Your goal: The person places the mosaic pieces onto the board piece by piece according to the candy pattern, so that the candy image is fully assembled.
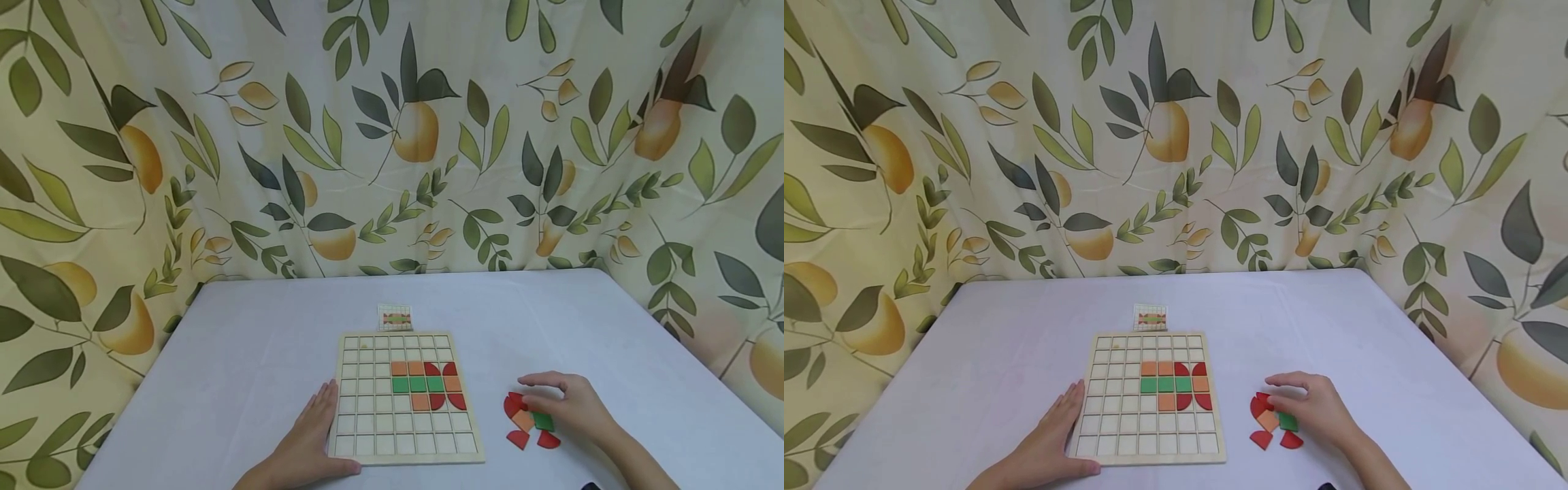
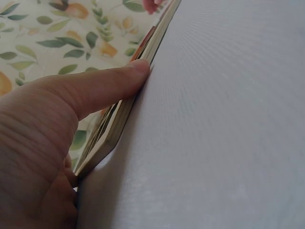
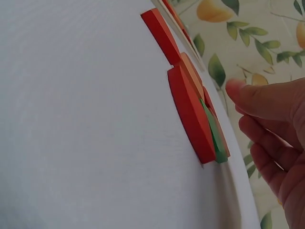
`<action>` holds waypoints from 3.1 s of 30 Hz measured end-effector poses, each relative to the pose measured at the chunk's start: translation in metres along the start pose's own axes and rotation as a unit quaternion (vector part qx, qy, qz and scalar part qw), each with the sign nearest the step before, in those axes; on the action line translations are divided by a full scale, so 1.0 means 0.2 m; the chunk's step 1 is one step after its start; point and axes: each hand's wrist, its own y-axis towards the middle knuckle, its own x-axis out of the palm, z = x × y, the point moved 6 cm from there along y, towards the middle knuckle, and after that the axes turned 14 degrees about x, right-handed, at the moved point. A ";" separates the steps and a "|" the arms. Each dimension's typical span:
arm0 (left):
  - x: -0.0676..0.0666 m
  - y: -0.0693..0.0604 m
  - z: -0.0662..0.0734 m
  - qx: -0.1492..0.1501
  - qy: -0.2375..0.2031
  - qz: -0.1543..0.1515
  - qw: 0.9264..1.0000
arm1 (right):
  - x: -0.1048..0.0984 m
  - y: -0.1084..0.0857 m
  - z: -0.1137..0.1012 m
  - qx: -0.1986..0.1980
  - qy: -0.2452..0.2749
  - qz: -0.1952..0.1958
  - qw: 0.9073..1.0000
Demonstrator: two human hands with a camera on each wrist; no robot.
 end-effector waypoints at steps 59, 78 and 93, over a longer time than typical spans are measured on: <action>-0.01 -0.01 0.01 0.017 -0.017 0.009 1.000 | -0.04 0.04 0.10 0.001 -0.002 -0.069 0.998; -0.01 0.00 0.01 0.000 -0.010 0.000 1.000 | -0.01 0.03 0.03 -0.011 0.001 -0.006 1.000; 0.00 0.00 0.01 0.001 -0.010 -0.002 1.000 | 0.10 0.05 -0.14 -0.076 0.032 -0.017 0.996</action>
